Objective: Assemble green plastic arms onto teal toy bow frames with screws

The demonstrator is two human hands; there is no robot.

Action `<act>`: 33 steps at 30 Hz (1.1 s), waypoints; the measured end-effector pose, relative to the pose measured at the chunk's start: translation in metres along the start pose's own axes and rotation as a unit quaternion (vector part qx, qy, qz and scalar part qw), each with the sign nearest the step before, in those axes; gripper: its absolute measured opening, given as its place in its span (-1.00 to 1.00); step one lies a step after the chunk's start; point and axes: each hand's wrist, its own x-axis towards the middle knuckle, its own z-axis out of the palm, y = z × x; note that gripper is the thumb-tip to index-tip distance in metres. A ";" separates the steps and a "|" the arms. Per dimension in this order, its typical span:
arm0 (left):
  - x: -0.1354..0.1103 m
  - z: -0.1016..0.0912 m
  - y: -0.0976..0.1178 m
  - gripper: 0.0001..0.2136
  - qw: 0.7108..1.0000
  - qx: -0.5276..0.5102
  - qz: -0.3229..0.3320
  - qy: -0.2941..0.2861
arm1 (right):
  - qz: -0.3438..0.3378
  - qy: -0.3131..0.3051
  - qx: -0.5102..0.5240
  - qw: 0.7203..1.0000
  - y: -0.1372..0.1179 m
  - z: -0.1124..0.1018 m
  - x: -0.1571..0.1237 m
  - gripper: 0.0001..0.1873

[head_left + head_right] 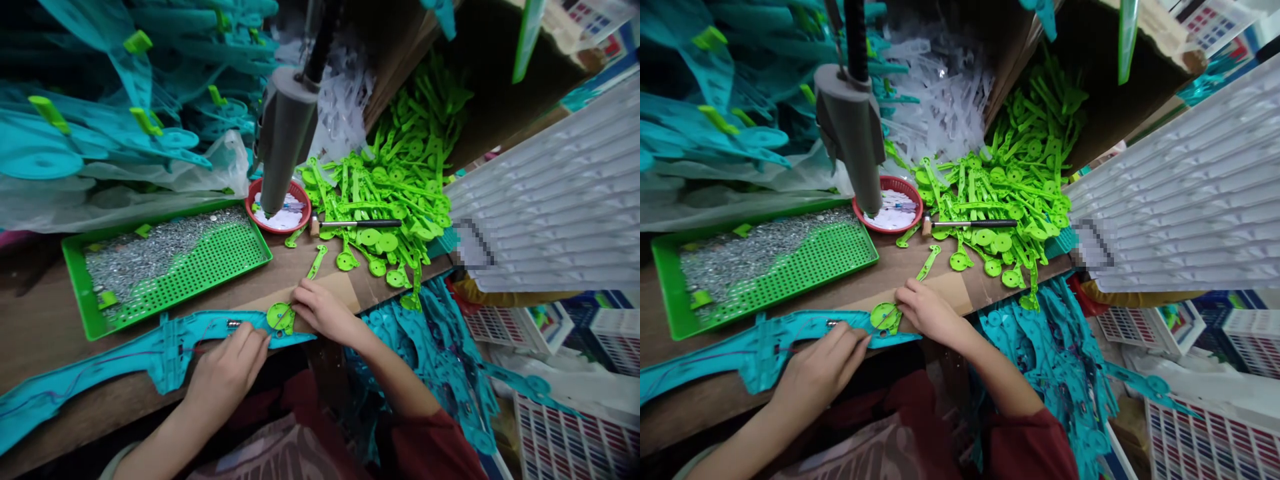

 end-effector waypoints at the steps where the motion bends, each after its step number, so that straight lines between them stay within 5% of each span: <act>1: 0.000 0.000 0.001 -0.85 1.000 0.012 0.003 0.003 | 0.007 -0.005 -0.001 1.000 0.000 0.000 0.002 -0.87; 17: 0.011 0.000 -0.004 -0.85 0.997 0.008 -0.079 0.011 | -0.003 -0.165 -0.190 0.968 -0.020 -0.030 0.042 -0.93; 29: 0.015 0.005 -0.009 -0.87 0.994 0.063 -0.078 -0.031 | -0.011 -0.096 -0.134 0.986 -0.013 -0.012 0.019 -0.88; 33: 0.022 0.001 -0.009 -0.83 0.984 0.114 -0.064 -0.118 | -0.124 -0.069 -0.196 0.970 -0.013 -0.007 0.012 -0.89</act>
